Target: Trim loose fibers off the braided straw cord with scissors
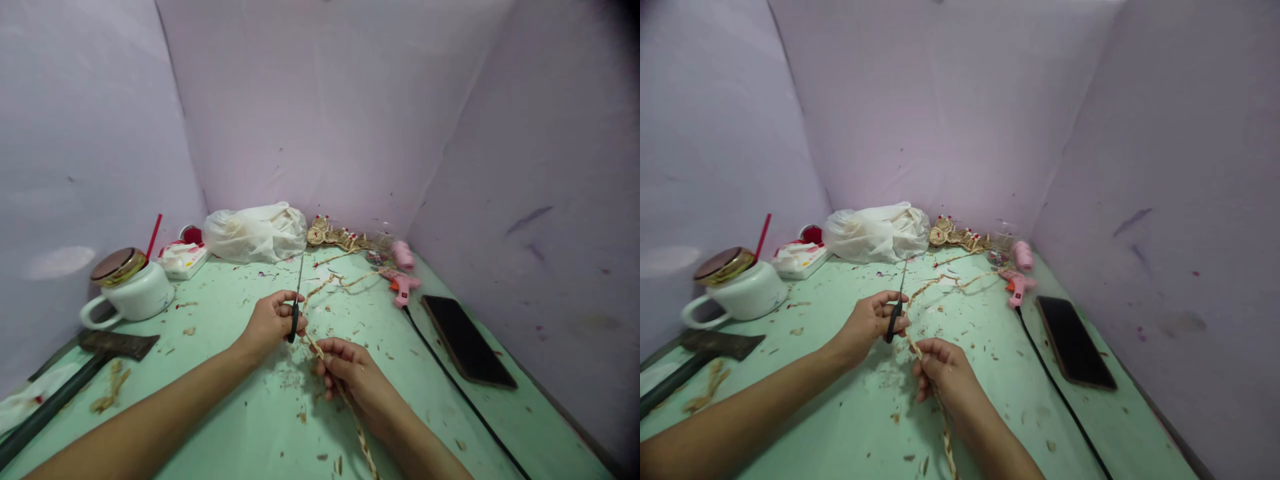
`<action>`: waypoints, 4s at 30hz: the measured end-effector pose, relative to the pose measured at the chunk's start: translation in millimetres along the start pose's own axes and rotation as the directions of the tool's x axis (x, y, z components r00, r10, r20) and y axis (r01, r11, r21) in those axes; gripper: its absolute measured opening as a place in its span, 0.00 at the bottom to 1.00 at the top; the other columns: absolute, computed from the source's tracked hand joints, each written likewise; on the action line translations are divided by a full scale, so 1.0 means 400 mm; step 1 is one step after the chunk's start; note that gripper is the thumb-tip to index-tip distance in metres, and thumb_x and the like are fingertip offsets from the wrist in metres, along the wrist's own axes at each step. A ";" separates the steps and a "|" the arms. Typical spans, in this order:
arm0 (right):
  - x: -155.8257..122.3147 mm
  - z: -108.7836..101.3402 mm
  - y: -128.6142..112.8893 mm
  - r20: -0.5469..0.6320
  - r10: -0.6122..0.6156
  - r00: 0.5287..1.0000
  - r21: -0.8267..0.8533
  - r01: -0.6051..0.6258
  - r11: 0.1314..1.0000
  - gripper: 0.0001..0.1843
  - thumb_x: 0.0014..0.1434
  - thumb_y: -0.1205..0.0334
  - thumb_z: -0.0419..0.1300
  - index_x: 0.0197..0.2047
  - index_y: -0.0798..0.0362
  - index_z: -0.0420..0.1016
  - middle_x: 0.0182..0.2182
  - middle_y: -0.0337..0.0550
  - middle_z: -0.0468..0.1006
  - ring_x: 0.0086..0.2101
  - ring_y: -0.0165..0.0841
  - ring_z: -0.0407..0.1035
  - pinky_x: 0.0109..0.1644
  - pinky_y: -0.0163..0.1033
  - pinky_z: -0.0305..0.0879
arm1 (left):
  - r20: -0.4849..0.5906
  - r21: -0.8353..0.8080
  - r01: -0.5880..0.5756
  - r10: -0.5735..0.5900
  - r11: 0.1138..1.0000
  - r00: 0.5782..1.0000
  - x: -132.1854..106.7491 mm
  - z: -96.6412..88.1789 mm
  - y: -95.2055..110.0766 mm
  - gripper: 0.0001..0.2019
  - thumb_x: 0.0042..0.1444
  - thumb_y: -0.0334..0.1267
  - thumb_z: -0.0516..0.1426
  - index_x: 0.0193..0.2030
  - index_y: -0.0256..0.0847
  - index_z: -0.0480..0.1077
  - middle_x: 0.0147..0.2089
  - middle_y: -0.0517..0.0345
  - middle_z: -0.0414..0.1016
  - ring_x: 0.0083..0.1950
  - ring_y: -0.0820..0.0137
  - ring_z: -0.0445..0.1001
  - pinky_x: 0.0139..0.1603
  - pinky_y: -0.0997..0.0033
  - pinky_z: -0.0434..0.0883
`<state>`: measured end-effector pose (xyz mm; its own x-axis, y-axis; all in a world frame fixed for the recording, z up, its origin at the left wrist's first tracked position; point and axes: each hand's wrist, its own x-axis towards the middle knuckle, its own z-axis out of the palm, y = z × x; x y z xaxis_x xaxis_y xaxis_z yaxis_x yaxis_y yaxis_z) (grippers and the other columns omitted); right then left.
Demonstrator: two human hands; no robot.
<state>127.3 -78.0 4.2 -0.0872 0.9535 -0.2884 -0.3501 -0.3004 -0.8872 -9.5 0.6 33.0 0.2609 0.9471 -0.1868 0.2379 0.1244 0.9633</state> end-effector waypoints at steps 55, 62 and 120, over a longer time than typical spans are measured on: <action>-0.008 0.009 0.012 0.132 -0.027 0.991 -0.086 0.039 0.996 0.13 0.43 0.55 0.64 0.26 0.58 0.72 0.19 0.40 0.72 0.18 0.26 0.63 0.25 0.33 0.58 | 0.264 -0.642 0.145 0.040 0.753 0.964 -0.006 -0.011 -0.038 0.07 0.44 0.36 0.57 0.26 0.35 0.63 0.25 0.60 0.67 0.16 0.84 0.57 0.12 0.84 0.48; -0.007 0.019 0.010 0.048 -0.143 0.989 -0.240 0.151 0.959 0.14 0.44 0.55 0.64 0.31 0.57 0.76 0.19 0.38 0.70 0.20 0.26 0.61 0.26 0.34 0.60 | 0.245 -0.553 0.109 0.037 0.826 0.969 -0.007 0.014 -0.050 0.08 0.41 0.35 0.60 0.22 0.34 0.65 0.22 0.59 0.69 0.14 0.83 0.60 0.11 0.83 0.51; -0.004 -0.032 -0.046 -0.132 0.020 0.991 -0.089 -0.032 0.996 0.08 0.35 0.68 0.64 0.25 0.59 0.74 0.12 0.32 0.64 0.13 0.19 0.51 0.15 0.28 0.37 | 0.618 0.710 -0.700 0.410 0.077 0.672 -0.046 -0.104 -0.024 0.27 0.40 0.30 0.51 0.52 0.41 0.61 0.40 0.51 0.70 0.38 0.62 0.68 0.37 0.62 0.64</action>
<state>145.8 -74.3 16.5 0.0294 0.9360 -0.3508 -0.2626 -0.3314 -0.9062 -55.6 -5.9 35.1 0.8504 0.5043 0.1500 0.5000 -0.8633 0.0680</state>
